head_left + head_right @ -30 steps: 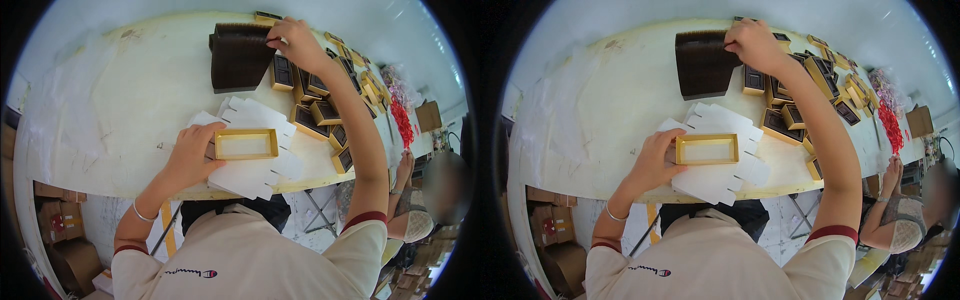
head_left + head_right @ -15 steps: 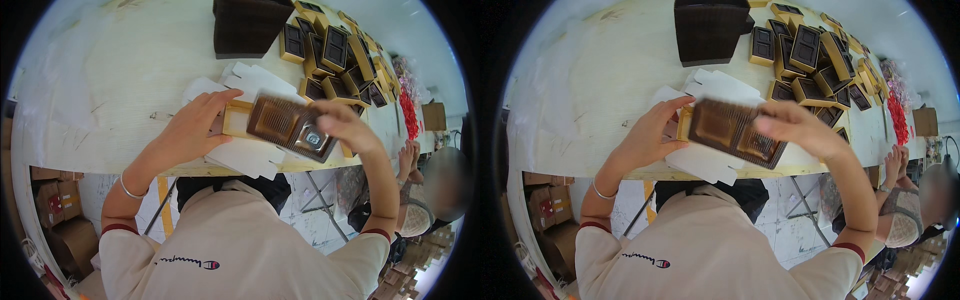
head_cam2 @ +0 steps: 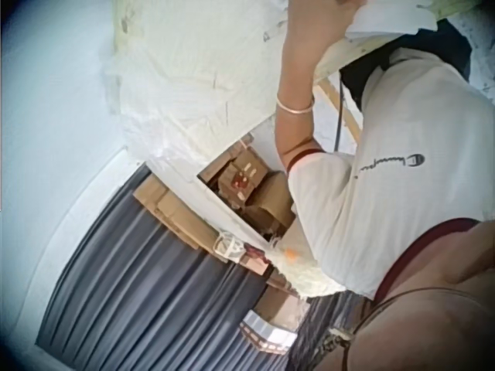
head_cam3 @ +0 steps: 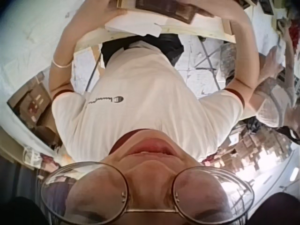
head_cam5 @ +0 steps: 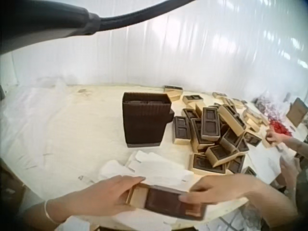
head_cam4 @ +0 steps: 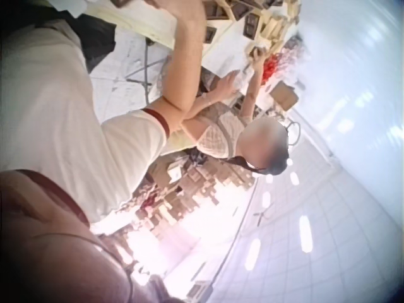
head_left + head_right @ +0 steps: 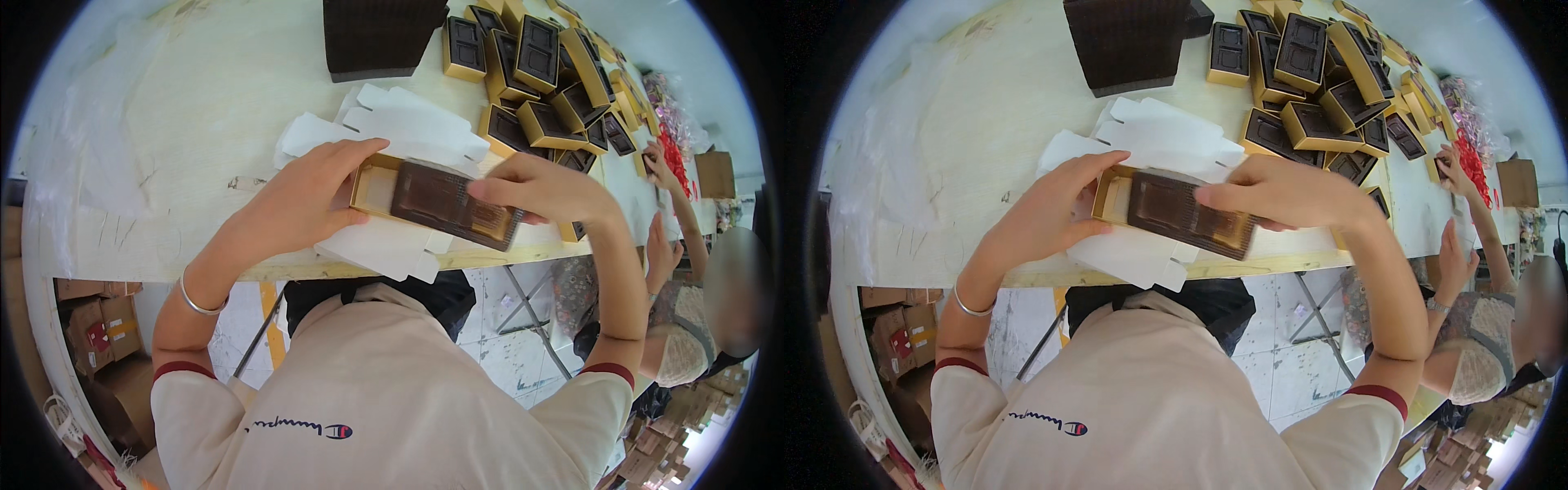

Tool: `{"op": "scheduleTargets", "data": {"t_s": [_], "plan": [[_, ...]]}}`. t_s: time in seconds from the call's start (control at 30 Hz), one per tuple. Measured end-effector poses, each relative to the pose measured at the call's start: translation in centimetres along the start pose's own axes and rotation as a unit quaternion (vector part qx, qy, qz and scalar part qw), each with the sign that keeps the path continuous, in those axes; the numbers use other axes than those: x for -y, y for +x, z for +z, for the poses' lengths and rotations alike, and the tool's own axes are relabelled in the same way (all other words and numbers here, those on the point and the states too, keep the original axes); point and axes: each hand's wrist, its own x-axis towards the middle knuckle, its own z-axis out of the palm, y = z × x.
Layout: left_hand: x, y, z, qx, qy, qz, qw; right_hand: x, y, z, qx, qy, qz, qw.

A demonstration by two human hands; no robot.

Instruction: The person folds flat cardboard pieces into small rectangular boxes and inserts black plastic trays into them. The person repeatedly folds the sides of each box, places a tray inside, and sets the completed unit aside on the table.

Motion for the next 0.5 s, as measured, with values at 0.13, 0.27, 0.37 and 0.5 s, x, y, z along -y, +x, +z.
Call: {"op": "scheduleTargets", "data": {"t_s": [0.13,0.27,0.37,0.5], "plan": [[0.2,0.1,0.2,0.0,-0.005,0.03,1.0,-0.4,0.4,1.1,-0.059,0.019,0.024,0.998],[-0.2,0.7,0.2,0.013,-0.024,0.027,0.999,0.9,1.5,4.2,-0.359,-0.327,-0.121,0.866],[-0.4,0.5,0.0,0.012,-0.038,-0.01,0.999,0.6,-0.2,3.8,-0.322,-0.242,-0.237,0.884],[-1.3,0.6,-0.3,0.042,-0.014,-0.039,0.998,-3.8,0.1,3.2,-0.27,-0.181,-0.42,0.847]]}}
